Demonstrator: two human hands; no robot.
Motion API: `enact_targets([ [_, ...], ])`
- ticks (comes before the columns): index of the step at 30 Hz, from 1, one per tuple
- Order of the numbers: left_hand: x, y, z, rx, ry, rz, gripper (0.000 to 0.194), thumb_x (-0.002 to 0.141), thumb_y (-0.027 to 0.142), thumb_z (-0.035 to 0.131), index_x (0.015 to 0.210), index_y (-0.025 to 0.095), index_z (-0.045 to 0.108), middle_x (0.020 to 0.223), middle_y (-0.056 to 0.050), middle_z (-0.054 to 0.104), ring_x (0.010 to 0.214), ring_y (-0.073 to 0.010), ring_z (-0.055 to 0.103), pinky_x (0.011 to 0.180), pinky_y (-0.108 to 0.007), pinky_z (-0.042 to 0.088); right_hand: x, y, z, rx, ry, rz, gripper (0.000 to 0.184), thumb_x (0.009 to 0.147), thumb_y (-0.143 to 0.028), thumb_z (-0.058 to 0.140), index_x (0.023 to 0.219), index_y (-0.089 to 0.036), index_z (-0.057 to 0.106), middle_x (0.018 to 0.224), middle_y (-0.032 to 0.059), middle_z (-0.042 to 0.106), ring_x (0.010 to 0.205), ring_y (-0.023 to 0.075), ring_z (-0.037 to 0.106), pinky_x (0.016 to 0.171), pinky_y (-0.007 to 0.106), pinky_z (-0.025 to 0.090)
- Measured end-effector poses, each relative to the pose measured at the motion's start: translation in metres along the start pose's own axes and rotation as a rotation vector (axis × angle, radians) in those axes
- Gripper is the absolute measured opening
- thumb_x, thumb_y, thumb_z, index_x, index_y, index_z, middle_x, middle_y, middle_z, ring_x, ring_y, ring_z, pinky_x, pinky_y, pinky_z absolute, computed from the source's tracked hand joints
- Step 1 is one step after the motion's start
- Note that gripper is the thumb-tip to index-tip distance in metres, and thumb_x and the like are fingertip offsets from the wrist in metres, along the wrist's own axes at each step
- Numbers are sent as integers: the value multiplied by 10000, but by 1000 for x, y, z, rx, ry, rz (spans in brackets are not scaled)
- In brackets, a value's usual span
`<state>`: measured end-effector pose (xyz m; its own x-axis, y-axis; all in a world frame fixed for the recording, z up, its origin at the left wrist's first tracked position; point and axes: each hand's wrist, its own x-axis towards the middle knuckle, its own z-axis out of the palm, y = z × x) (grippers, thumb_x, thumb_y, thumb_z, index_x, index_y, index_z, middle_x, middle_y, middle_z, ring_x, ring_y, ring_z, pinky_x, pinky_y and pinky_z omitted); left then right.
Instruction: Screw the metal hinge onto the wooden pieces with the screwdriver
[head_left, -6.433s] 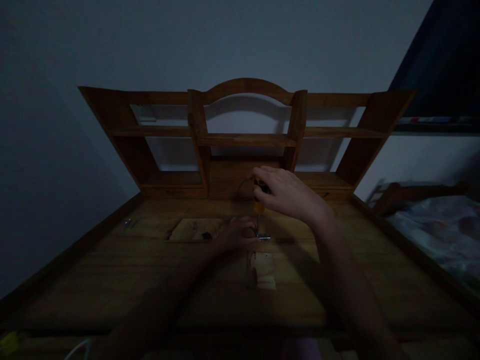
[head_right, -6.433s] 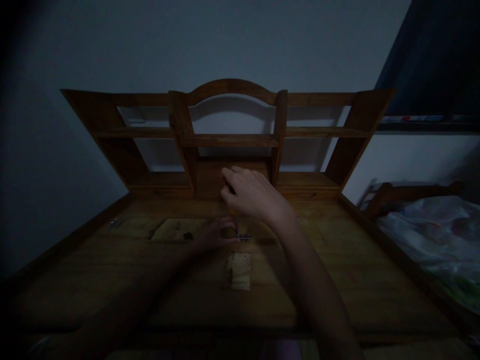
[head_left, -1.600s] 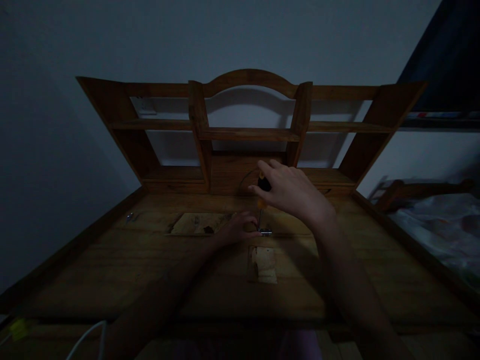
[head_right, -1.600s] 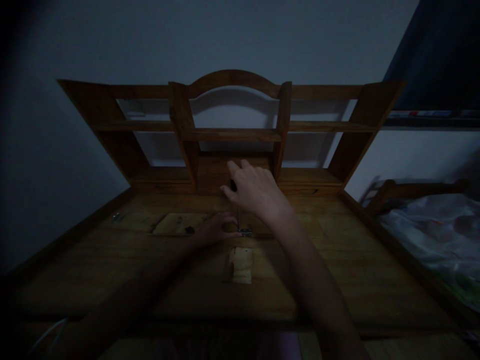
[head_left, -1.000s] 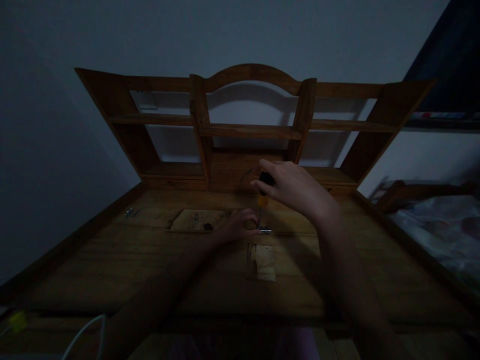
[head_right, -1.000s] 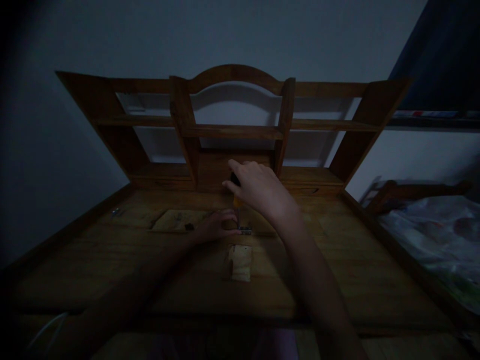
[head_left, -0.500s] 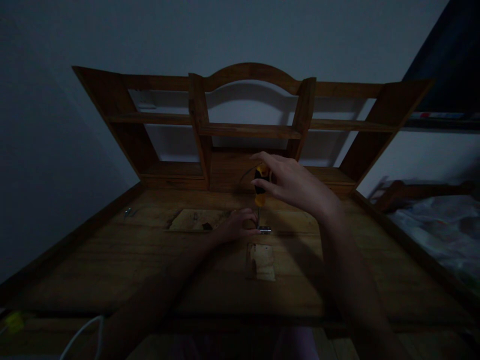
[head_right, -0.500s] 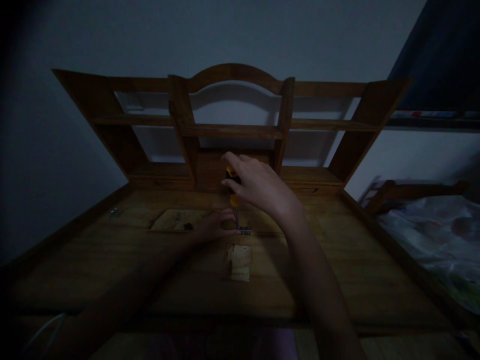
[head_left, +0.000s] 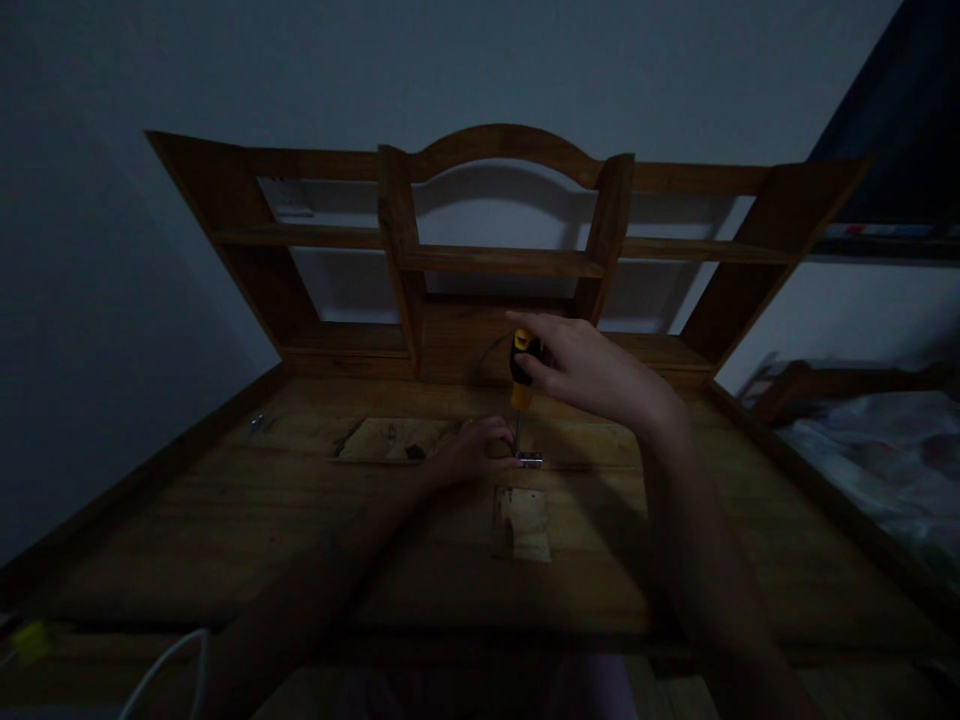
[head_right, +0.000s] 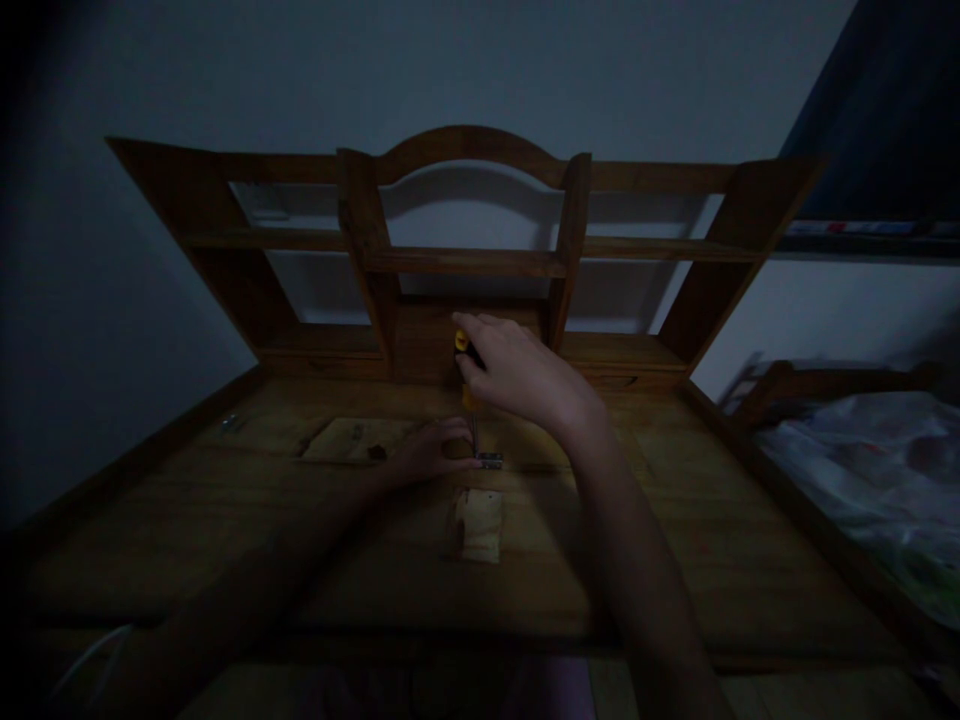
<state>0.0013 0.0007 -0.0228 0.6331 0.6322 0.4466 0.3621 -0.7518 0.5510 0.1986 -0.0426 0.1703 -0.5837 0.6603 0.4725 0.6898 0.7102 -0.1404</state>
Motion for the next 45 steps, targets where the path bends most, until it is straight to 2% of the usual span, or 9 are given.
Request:
enact_targets([
  [6,-1,-3,1,-20,1,3,208,855,375,736,930,191,675,998,-41,651,948,-184,615,878,-322,480,3,-1,1,-107,32,34,206,969,-287,544,1112,-148,595,1058,115,667,938,235,620,821,343,444],
  [9,0,-2,1,-32,-2,8,209,866,391,720,929,198,671,1003,-43,651,948,-185,617,876,-326,486,4,-2,2,-167,64,63,228,972,-380,556,1034,-161,569,978,110,659,884,238,618,754,332,427],
  [14,1,2,0,-7,4,-26,238,851,426,728,900,201,668,970,-37,649,927,-189,615,872,-335,490,4,0,3,-160,74,71,310,975,-464,523,1064,-171,569,1018,115,656,938,261,620,810,362,436],
  [20,0,4,-1,-7,1,-16,250,864,429,717,901,188,661,967,-43,642,923,-184,611,858,-324,487,-1,9,-4,31,-16,-52,362,921,-231,547,1281,-192,549,1240,72,633,1066,227,603,919,338,436],
  [25,-1,-1,1,-29,11,17,278,870,443,708,924,177,646,996,-49,638,942,-185,613,863,-322,484,0,10,-7,45,-18,-49,303,943,-246,560,1239,-188,572,1147,64,666,957,203,621,829,304,444],
  [31,-1,-4,2,-18,6,-2,243,868,423,715,915,194,649,994,-32,638,943,-179,612,868,-315,478,5,1,0,-138,35,31,294,955,-460,570,1020,-181,639,951,82,680,871,235,626,775,330,429],
  [34,-1,-1,0,-22,-5,-8,212,876,398,710,925,198,658,1000,-33,651,957,-186,615,886,-325,475,3,-3,0,-138,44,65,438,960,-514,528,1221,-177,628,1068,113,680,949,271,637,837,374,447],
  [38,0,2,-1,-37,-4,4,213,868,391,720,929,195,662,995,-29,659,959,-187,618,895,-325,472,-1,-3,-3,-38,11,-24,612,950,-354,534,1519,-182,386,1357,128,574,1212,281,555,1012,409,407],
  [45,0,-2,2,-27,25,7,271,857,427,728,940,180,653,1002,-40,639,934,-178,605,866,-308,471,1,2,-5,14,-1,-81,298,940,-234,551,1229,-190,608,1162,78,648,1067,226,600,931,341,422],
])
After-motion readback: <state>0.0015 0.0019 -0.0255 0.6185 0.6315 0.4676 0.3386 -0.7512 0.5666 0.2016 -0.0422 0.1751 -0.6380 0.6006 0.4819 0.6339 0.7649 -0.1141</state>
